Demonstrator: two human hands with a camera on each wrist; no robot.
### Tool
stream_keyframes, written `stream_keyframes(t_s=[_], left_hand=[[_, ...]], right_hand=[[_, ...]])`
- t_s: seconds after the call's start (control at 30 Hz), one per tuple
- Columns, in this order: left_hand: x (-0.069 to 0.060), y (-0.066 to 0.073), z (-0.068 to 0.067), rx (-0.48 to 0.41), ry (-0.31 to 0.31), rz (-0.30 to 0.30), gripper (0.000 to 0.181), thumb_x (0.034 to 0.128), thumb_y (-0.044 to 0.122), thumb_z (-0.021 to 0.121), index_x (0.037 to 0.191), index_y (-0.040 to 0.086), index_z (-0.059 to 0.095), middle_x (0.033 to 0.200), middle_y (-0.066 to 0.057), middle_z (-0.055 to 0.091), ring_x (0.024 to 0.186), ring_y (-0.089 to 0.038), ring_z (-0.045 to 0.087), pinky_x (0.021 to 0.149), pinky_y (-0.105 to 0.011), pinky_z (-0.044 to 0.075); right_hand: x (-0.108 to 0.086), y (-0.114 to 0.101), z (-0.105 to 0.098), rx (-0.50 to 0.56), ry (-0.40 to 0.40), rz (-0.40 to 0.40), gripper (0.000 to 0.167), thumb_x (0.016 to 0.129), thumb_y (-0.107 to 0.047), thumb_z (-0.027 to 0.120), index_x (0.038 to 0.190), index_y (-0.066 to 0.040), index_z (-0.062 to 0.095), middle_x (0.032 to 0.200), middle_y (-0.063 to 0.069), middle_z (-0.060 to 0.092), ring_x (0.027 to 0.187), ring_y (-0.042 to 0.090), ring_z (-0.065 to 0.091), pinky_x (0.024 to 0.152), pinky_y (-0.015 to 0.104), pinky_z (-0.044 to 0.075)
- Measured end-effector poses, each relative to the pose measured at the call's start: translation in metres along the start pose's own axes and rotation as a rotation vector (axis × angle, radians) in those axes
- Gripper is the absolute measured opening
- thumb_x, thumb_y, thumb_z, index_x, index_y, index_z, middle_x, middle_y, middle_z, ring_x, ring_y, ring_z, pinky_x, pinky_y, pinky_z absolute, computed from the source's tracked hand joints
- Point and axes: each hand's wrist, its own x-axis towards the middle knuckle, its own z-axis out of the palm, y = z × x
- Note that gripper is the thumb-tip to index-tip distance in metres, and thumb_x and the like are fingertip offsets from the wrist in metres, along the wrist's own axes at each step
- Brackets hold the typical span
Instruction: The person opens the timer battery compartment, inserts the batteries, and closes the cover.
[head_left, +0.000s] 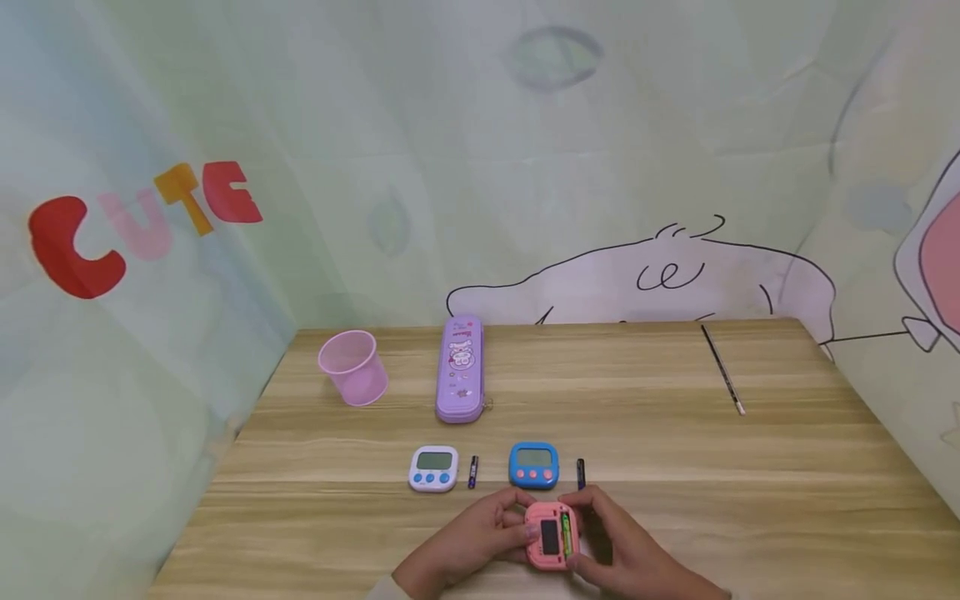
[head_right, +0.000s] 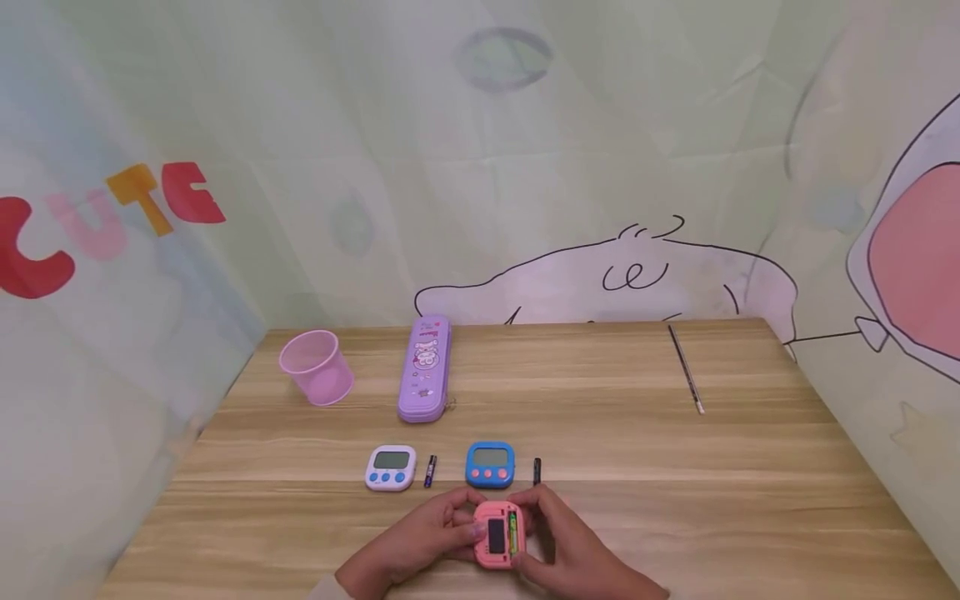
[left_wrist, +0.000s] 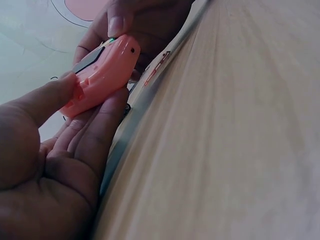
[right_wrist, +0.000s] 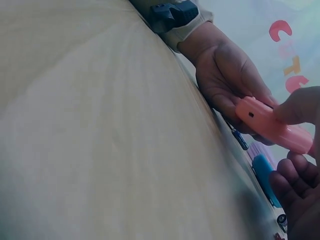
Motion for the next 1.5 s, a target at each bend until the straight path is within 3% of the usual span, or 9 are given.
stream_keyframes(t_s=[0.37,0.7,0.9,1.1,1.27,1.33,1.5], left_hand=[[-0.001,0.001,0.000,-0.015,-0.027,-0.024,0.032,0.0968,0.007,0.058,0.124,-0.006,0.048,0.114,-0.026,0.065,0.100,-0.027,0.068,0.086,-0.039,0.057],[0.000,0.003,-0.001,0.012,-0.045,-0.032,0.034,0.0967,0.009,0.059,0.125,-0.005,0.049,0.114,-0.023,0.066,0.100,-0.025,0.068,0.087,-0.038,0.057],[-0.001,0.003,0.000,0.024,-0.032,-0.032,0.033,0.0971,0.010,0.059,0.125,-0.005,0.050,0.113,-0.023,0.066,0.099,-0.027,0.068,0.086,-0.038,0.057],[-0.001,0.004,0.001,0.045,0.005,-0.045,0.034,0.0965,0.009,0.060,0.125,-0.006,0.050,0.112,-0.024,0.067,0.097,-0.028,0.069,0.084,-0.039,0.058],[0.000,0.002,0.001,0.071,0.043,-0.057,0.034,0.0962,0.009,0.060,0.125,-0.005,0.050,0.109,-0.023,0.068,0.094,-0.029,0.070,0.081,-0.039,0.059],[0.000,0.001,0.001,0.073,0.052,-0.059,0.033,0.0960,0.008,0.060,0.125,-0.005,0.051,0.109,-0.023,0.068,0.093,-0.029,0.070,0.080,-0.039,0.059],[-0.001,0.001,0.002,0.064,0.055,-0.058,0.034,0.0956,0.008,0.060,0.125,-0.006,0.050,0.109,-0.023,0.068,0.093,-0.030,0.070,0.080,-0.038,0.059]], right_hand=[[0.000,-0.002,0.004,0.095,0.003,0.043,0.043,0.092,-0.017,0.068,0.128,-0.020,0.043,0.128,0.000,0.056,0.113,0.019,0.055,0.102,0.024,0.045],[-0.002,0.000,0.003,-0.025,0.053,0.050,0.043,0.091,-0.026,0.071,0.127,-0.024,0.048,0.119,-0.006,0.059,0.101,0.013,0.058,0.091,0.025,0.051],[-0.003,0.000,-0.001,-0.060,0.049,0.055,0.050,0.089,-0.031,0.073,0.132,-0.018,0.051,0.116,-0.007,0.058,0.096,0.011,0.058,0.086,0.025,0.052],[-0.005,0.001,-0.008,-0.210,0.054,-0.029,0.053,0.088,-0.033,0.074,0.134,-0.018,0.052,0.118,-0.011,0.056,0.099,0.008,0.055,0.086,0.024,0.052],[-0.011,0.003,-0.018,-0.292,0.121,-0.060,0.055,0.085,-0.031,0.077,0.133,-0.019,0.054,0.110,-0.008,0.055,0.084,0.008,0.052,0.067,0.019,0.050],[-0.013,0.004,-0.022,-0.338,0.151,-0.045,0.057,0.083,-0.031,0.079,0.133,-0.020,0.054,0.111,-0.008,0.053,0.086,0.007,0.051,0.070,0.020,0.051],[-0.018,0.008,-0.029,-0.471,0.224,0.090,0.063,0.078,-0.040,0.082,0.134,-0.032,0.055,0.126,-0.020,0.048,0.116,0.005,0.048,0.098,0.039,0.050]])
